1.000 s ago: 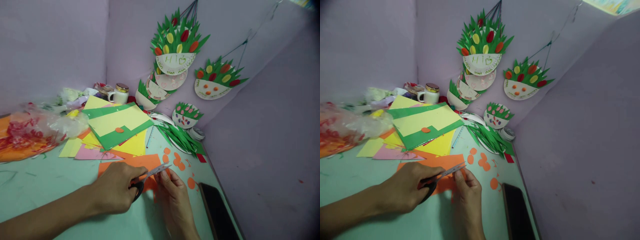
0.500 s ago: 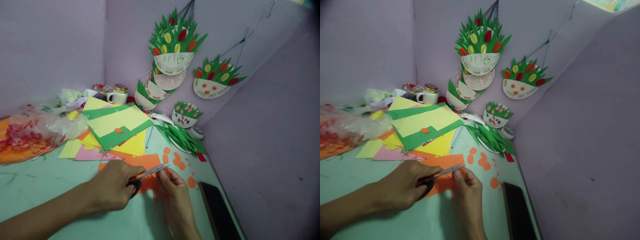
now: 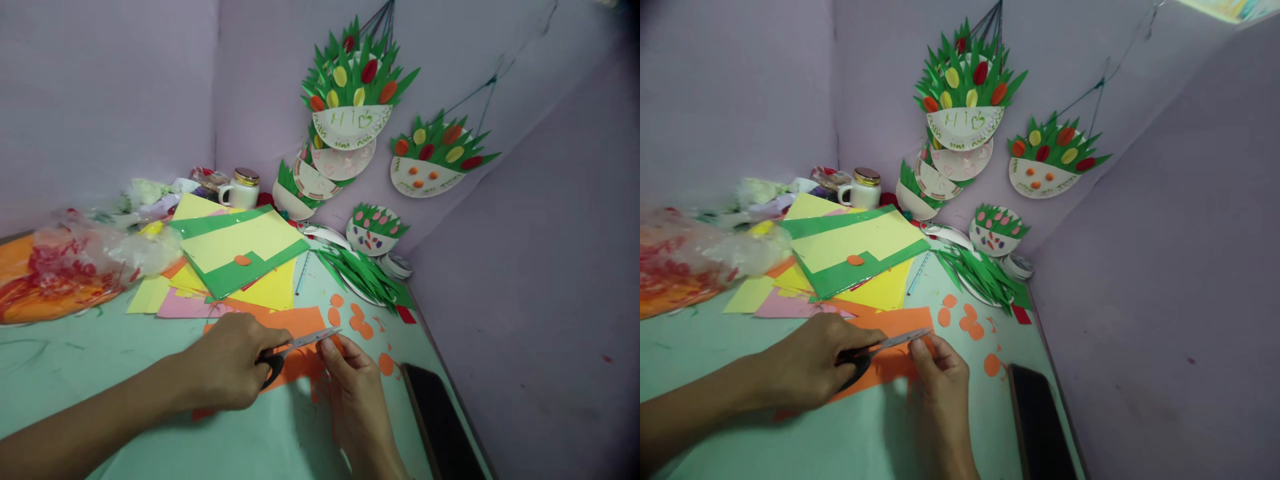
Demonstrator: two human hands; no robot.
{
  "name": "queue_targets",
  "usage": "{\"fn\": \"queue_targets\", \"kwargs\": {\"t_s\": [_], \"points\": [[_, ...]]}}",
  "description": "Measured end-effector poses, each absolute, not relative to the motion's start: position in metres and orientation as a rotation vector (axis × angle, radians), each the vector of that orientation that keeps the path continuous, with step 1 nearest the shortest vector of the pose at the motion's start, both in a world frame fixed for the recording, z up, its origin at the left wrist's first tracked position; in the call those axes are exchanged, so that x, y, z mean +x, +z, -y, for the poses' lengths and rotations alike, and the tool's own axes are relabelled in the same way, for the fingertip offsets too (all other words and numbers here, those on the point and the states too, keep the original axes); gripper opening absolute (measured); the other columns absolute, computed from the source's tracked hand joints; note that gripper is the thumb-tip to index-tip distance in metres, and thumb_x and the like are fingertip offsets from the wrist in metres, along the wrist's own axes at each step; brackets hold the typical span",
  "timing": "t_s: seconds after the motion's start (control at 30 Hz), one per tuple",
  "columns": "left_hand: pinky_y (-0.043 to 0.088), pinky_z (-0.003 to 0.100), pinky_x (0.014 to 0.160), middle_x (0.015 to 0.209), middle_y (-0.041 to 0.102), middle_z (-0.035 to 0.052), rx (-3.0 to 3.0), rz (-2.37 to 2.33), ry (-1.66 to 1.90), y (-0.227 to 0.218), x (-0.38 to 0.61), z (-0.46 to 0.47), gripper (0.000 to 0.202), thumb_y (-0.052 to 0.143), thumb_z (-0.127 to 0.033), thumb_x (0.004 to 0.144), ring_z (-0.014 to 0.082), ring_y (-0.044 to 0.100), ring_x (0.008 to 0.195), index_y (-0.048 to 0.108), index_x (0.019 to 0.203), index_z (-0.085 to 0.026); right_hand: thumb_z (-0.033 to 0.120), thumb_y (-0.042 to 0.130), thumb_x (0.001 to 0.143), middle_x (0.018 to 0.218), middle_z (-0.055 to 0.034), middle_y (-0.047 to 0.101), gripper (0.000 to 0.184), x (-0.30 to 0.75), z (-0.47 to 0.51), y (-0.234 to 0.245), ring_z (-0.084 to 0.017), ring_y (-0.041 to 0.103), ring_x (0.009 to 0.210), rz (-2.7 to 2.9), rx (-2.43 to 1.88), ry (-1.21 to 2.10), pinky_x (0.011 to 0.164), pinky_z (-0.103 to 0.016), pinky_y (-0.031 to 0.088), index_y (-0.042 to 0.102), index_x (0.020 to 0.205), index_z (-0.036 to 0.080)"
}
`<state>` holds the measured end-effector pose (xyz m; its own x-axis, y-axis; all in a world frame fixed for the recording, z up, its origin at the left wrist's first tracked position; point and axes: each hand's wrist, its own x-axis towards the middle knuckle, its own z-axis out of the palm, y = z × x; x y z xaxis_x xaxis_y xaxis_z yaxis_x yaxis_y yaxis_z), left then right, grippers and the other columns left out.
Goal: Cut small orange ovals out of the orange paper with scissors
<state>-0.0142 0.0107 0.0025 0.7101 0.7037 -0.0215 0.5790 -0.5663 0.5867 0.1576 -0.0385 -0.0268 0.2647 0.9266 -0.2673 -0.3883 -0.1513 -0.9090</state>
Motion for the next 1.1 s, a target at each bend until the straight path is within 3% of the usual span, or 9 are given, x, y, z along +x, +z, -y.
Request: {"fn": "queue_targets", "kwargs": {"t_s": [0.17, 0.3, 0.4, 0.57, 0.7, 1.1], "points": [[0.026, 0.019, 0.047, 0.054, 0.044, -0.005, 2.103, -1.011, 0.463, 0.003, -0.013, -0.013, 0.009, 0.043, -0.015, 0.071, 0.0084, 0.038, 0.05, 0.049, 0.065, -0.018, 0.032, 0.077, 0.059, 0.061, 0.001, 0.06, 0.021, 0.157, 0.039, -0.023, -0.01, 0.053, 0.055, 0.491, -1.171, 1.256, 0.045, -0.019, 0.038, 0.069, 0.069, 0.016], [0.031, 0.019, 0.049, 0.063, 0.05, -0.0034, 1.778, -1.038, 0.598, 0.002, -0.012, -0.016, 0.017, 0.047, -0.026, 0.074, 0.01, 0.044, 0.055, 0.056, 0.086, -0.018, 0.027, 0.079, 0.057, 0.057, 0.0031, 0.059, 0.016, 0.158, 0.038, -0.021, -0.008, 0.052, 0.053, 0.421, -1.044, 1.284, 0.05, -0.019, 0.041, 0.067, 0.063, 0.017], [0.034, 0.021, 0.052, 0.069, 0.056, -0.0017, 1.856, -1.083, 0.556, 0.006, -0.011, -0.013, 0.025, 0.05, -0.029, 0.073, 0.0125, 0.048, 0.061, 0.057, 0.095, -0.02, 0.026, 0.08, 0.054, 0.06, 0.0021, 0.063, 0.019, 0.159, 0.037, -0.021, -0.009, 0.055, 0.054, 0.388, -1.067, 1.258, 0.051, -0.02, 0.044, 0.068, 0.065, 0.018], [0.028, 0.022, 0.05, 0.061, 0.054, -0.0034, 2.198, -1.134, 0.349, 0.015, -0.006, -0.002, 0.012, 0.045, -0.024, 0.071, 0.012, 0.044, 0.054, 0.055, 0.077, -0.023, 0.024, 0.081, 0.053, 0.064, 0.0007, 0.066, 0.02, 0.159, 0.036, -0.022, -0.01, 0.058, 0.059, 0.423, -1.044, 1.201, 0.057, -0.021, 0.046, 0.068, 0.066, 0.017], [0.026, 0.022, 0.051, 0.061, 0.054, -0.004, 2.266, -1.088, 0.286, 0.017, -0.003, 0.001, 0.006, 0.043, -0.02, 0.069, 0.0116, 0.044, 0.054, 0.049, 0.071, -0.022, 0.026, 0.08, 0.053, 0.066, -0.0008, 0.069, 0.021, 0.156, 0.037, -0.02, -0.012, 0.06, 0.06, 0.418, -1.081, 1.262, 0.053, -0.021, 0.043, 0.066, 0.067, 0.017], [0.027, 0.023, 0.051, 0.061, 0.056, -0.0041, 2.274, -1.091, 0.297, 0.011, -0.004, 0.0, 0.011, 0.044, -0.018, 0.068, 0.0121, 0.046, 0.055, 0.052, 0.073, -0.023, 0.027, 0.077, 0.06, 0.065, 0.0001, 0.066, 0.017, 0.152, 0.039, -0.024, -0.012, 0.059, 0.062, 0.479, -1.021, 1.294, 0.062, -0.024, 0.046, 0.064, 0.067, 0.017]]}}
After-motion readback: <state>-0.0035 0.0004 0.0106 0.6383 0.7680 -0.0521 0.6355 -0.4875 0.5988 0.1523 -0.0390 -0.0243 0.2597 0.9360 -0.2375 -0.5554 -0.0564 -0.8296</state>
